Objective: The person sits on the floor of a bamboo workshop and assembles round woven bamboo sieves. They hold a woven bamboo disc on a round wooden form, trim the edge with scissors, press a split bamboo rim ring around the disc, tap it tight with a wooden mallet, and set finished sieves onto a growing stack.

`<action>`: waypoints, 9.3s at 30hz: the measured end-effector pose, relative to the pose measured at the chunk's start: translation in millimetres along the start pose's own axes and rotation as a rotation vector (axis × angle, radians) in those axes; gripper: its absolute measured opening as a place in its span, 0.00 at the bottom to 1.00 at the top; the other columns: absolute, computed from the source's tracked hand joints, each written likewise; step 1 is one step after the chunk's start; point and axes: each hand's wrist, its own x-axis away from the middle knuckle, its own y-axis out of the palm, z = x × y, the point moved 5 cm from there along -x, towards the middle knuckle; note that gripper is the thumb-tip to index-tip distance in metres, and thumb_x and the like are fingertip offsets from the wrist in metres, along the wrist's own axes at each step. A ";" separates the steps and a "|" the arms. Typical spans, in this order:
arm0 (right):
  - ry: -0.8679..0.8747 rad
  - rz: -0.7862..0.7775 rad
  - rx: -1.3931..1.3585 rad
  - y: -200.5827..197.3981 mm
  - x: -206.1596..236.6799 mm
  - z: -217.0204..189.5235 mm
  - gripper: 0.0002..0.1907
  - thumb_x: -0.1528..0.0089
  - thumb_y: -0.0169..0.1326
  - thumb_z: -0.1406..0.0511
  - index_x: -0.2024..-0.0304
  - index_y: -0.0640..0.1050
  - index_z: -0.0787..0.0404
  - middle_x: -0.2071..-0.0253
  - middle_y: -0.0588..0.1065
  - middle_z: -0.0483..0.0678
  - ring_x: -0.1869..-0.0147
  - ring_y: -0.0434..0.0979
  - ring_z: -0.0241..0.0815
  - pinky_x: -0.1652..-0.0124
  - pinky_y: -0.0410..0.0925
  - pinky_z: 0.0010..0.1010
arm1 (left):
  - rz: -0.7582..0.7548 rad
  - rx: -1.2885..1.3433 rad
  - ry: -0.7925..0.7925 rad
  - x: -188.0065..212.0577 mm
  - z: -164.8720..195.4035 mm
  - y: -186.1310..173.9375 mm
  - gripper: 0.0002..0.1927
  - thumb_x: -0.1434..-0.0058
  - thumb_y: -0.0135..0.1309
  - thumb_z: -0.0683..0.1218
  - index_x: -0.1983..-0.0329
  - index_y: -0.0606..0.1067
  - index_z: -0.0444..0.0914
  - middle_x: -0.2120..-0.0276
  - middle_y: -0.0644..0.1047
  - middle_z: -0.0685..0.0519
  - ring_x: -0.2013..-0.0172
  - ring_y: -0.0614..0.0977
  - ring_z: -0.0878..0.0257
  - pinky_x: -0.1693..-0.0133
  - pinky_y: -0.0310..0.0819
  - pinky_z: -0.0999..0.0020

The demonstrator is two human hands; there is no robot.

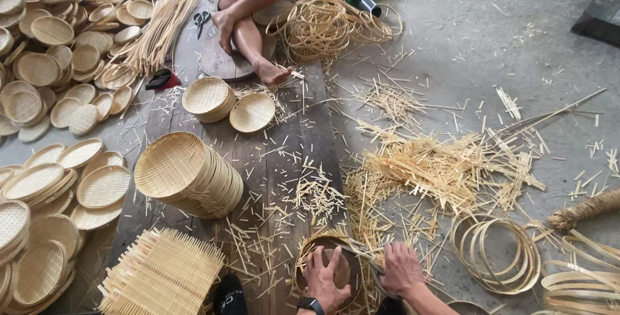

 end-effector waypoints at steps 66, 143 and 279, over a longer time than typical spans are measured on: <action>-0.050 0.147 0.073 -14.9 -11.6 8.3 0.11 0.47 0.51 0.62 0.66 0.75 0.61 0.71 0.73 0.50 0.69 0.72 0.41 0.69 0.70 0.33 | 0.245 -0.075 0.288 12.9 -14.1 -6.5 0.58 0.62 0.72 0.51 0.27 0.58 0.39 0.32 0.55 0.36 0.33 0.60 0.36 0.33 0.56 0.46; 0.537 -0.191 -1.462 45.6 2.9 -27.5 0.10 0.43 0.67 0.65 0.63 0.87 0.65 0.71 0.82 0.51 0.71 0.77 0.39 0.70 0.71 0.33 | -0.082 0.420 -0.369 -105.3 -58.5 44.8 0.18 0.52 0.67 0.62 0.62 0.86 0.51 0.56 0.87 0.54 0.52 0.86 0.56 0.37 0.70 0.54; 0.238 0.466 -0.910 -29.7 110.9 -59.1 0.05 0.44 0.58 0.65 0.66 0.82 0.55 0.65 0.80 0.48 0.61 0.81 0.53 0.62 0.73 0.41 | 0.310 -0.302 0.905 47.4 -57.7 -16.2 0.25 0.48 0.51 0.32 0.44 0.78 0.32 0.43 0.78 0.42 0.38 0.74 0.47 0.39 0.68 0.49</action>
